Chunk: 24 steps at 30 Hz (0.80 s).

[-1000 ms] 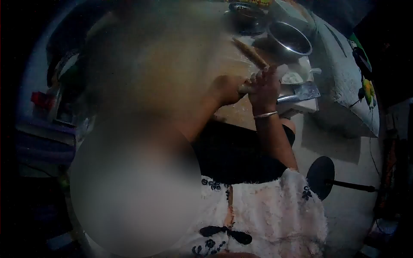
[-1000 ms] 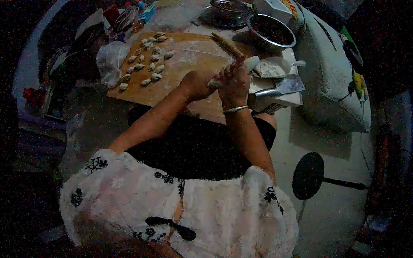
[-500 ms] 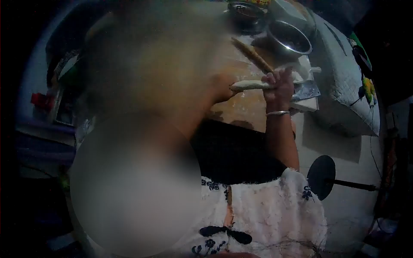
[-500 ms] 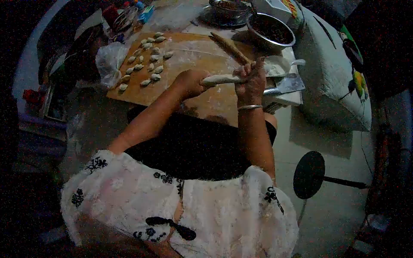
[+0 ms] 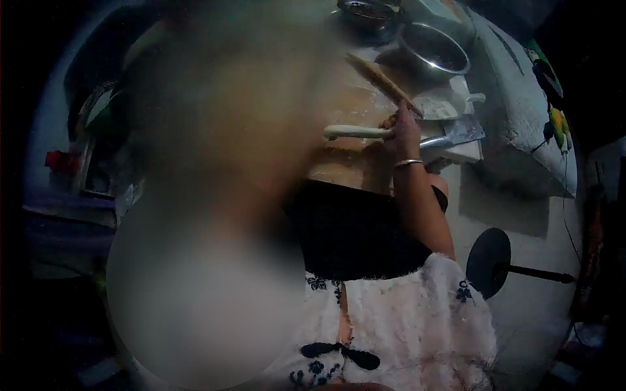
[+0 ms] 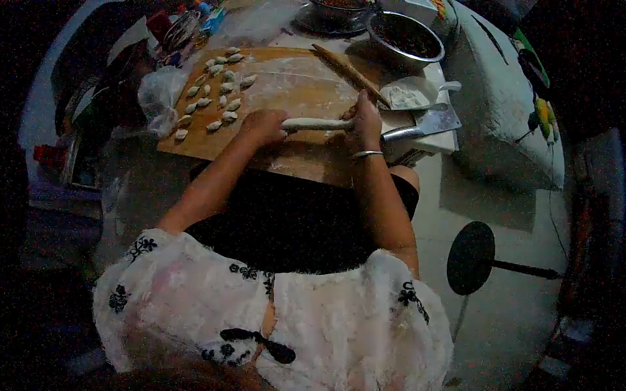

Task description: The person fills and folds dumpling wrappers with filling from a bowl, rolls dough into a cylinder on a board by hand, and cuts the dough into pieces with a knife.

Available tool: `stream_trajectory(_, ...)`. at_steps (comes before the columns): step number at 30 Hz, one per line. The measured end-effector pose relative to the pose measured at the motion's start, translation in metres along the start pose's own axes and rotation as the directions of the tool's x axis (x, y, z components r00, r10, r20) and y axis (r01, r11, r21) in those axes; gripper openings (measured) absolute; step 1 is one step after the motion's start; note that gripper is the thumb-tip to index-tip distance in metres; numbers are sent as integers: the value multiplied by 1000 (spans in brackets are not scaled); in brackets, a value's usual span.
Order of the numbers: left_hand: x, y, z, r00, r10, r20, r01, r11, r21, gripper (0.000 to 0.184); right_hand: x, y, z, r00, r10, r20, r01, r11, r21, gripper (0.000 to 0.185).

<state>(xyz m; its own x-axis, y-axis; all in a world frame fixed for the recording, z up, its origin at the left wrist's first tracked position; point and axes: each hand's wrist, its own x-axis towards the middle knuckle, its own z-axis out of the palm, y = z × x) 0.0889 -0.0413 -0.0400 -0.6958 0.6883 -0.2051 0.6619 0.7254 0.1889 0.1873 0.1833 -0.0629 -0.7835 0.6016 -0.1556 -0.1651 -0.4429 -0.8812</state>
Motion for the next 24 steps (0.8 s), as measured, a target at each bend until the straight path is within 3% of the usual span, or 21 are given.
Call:
stream_trajectory(1, -2, -6, 2, 1000, -1, 2, 1, 1000, 0, 33, 2, 9, -1, 1000, 3, 0, -3, 1000, 0, 30)
stream_trajectory(3, -16, -11, -1, 986, 143, -87, -150, 985, -84, 45, -4, 20, 4, 984, -145, -107, 75, 869, -489, 41)
stream_trajectory(4, -17, -19, 8, 987, 137, -84, -144, 986, -86, 45, -7, 26, 7, 985, -138, -104, 70, 869, -489, 41)
stream_trajectory(5, -15, -25, 23, 952, 192, -240, -214, 974, -70, 52, -21, 19, 15, 859, -503, 99, 376, 486, -789, 43)
stream_trajectory(6, -27, -14, 15, 942, 205, -266, -244, 962, -123, 58, -34, 16, 22, 612, -674, 415, 506, -69, -860, 47)
stream_trajectory(7, -40, -3, 7, 932, 217, -292, -275, 946, -174, 64, -42, 15, 25, 526, -627, 574, 519, -298, -801, 50)
stream_trajectory(8, -34, -2, 21, 932, 218, -288, -276, 945, -177, 64, -49, 29, 24, 530, -625, 573, 516, -298, -803, 50)
stream_trajectory(10, -17, -4, 58, 801, 464, -378, -435, 885, 163, 65, -58, 62, 21, 463, -398, 792, 666, -433, -607, 55)
stream_trajectory(11, -19, 3, 57, 851, 407, -332, -392, 913, 114, 63, -59, 63, 24, 466, -398, 790, 663, -435, -609, 55)
stream_trajectory(13, -10, 1, 54, 846, 403, -349, -379, 915, 136, 63, -57, 62, 29, 586, -327, 741, 670, -319, -670, 62)
stream_trajectory(14, -6, 0, 52, 845, 393, -362, -361, 919, 156, 62, -49, 61, 30, 590, -320, 741, 670, -316, -671, 62)
stream_trajectory(15, -41, -3, 29, 912, 325, -248, -287, 941, 179, 63, -71, 54, 48, 569, -309, 762, 675, -353, -648, 62)
stream_trajectory(16, -34, -4, 28, 914, 324, -244, -286, 942, 177, 63, -62, 51, 51, 570, -284, 771, 666, -390, -636, 62)
stream_trajectory(17, -24, -6, 26, 908, 294, -299, -245, 951, 190, 63, -63, 34, 65, 694, -178, 698, 604, -384, -698, 63)
stream_trajectory(20, -15, -10, 21, 885, 263, -384, -172, 952, 254, 62, -34, 34, 75, 659, -253, 708, 639, -308, -705, 59)
stream_trajectory(21, -17, -9, 16, 873, 265, -409, -144, 942, 302, 62, -36, 25, 82, 724, -246, 644, 593, -254, -764, 52)
stream_trajectory(22, -16, -6, 13, 911, 207, -357, -127, 964, 233, 63, -32, 22, 85, 727, -247, 641, 591, -250, -767, 52)
stream_trajectory(24, -25, 7, -15, 943, 148, -296, -103, 981, 163, 65, -14, 19, 89, 678, -263, 686, 577, -388, -719, 46)
